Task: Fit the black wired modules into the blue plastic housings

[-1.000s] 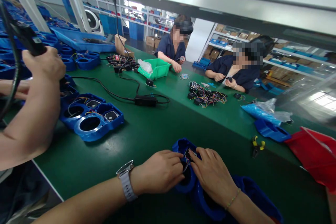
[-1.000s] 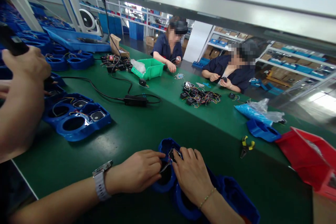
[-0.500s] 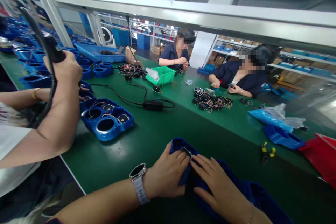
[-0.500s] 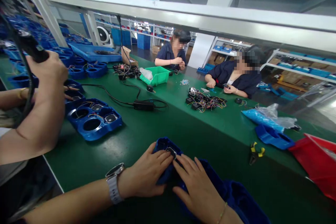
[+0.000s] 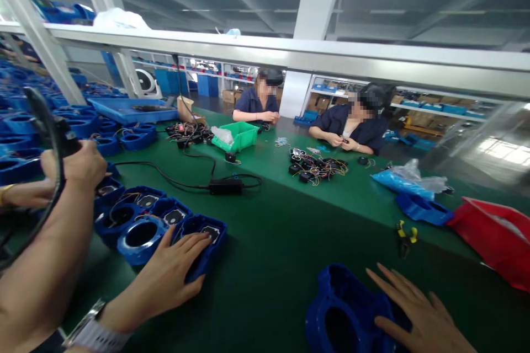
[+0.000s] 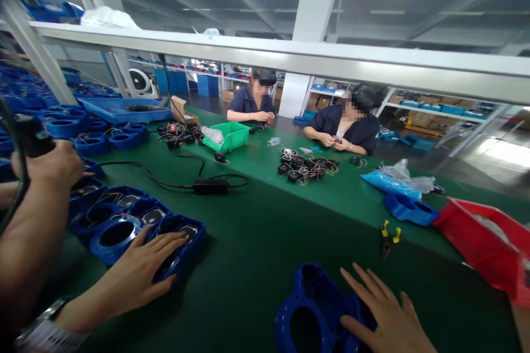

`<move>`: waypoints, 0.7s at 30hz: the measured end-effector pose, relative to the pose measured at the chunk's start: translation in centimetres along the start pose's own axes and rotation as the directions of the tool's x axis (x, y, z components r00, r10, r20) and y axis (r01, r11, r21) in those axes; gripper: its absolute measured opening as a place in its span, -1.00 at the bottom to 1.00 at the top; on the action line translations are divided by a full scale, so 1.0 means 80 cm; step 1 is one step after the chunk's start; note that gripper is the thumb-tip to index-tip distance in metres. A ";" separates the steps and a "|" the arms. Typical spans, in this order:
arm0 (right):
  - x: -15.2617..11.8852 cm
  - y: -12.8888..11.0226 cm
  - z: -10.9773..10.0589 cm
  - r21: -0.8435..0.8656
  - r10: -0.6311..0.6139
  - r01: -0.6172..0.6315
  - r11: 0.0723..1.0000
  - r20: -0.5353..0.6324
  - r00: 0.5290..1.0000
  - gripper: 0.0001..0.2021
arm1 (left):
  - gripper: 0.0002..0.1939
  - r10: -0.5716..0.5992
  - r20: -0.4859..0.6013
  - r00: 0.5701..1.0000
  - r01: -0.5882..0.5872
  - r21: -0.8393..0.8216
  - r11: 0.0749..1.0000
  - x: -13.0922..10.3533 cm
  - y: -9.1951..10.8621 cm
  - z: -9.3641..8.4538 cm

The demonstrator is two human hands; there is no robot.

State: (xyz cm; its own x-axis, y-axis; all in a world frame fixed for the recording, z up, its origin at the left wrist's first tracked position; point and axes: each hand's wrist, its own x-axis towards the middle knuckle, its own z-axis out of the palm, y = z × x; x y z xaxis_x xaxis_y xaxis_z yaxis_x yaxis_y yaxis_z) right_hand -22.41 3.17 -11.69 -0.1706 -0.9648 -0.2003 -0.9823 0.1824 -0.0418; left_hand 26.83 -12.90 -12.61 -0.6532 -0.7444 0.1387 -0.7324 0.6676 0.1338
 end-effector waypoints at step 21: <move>0.023 -0.149 -0.022 0.243 -0.048 0.042 0.969 0.020 0.999 -0.34 | -0.17 0.295 -0.156 0.943 -0.248 0.264 0.932 0.008 0.000 -0.001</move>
State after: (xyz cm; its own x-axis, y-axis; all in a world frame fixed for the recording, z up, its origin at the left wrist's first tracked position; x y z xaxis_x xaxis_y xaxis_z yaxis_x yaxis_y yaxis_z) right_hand -11.15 -1.09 -9.79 -0.1215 -0.9685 -0.2173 -0.9405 0.1823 -0.2868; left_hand 26.41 -13.36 -12.42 -0.8015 -0.5028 0.3235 -0.5717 0.8030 -0.1684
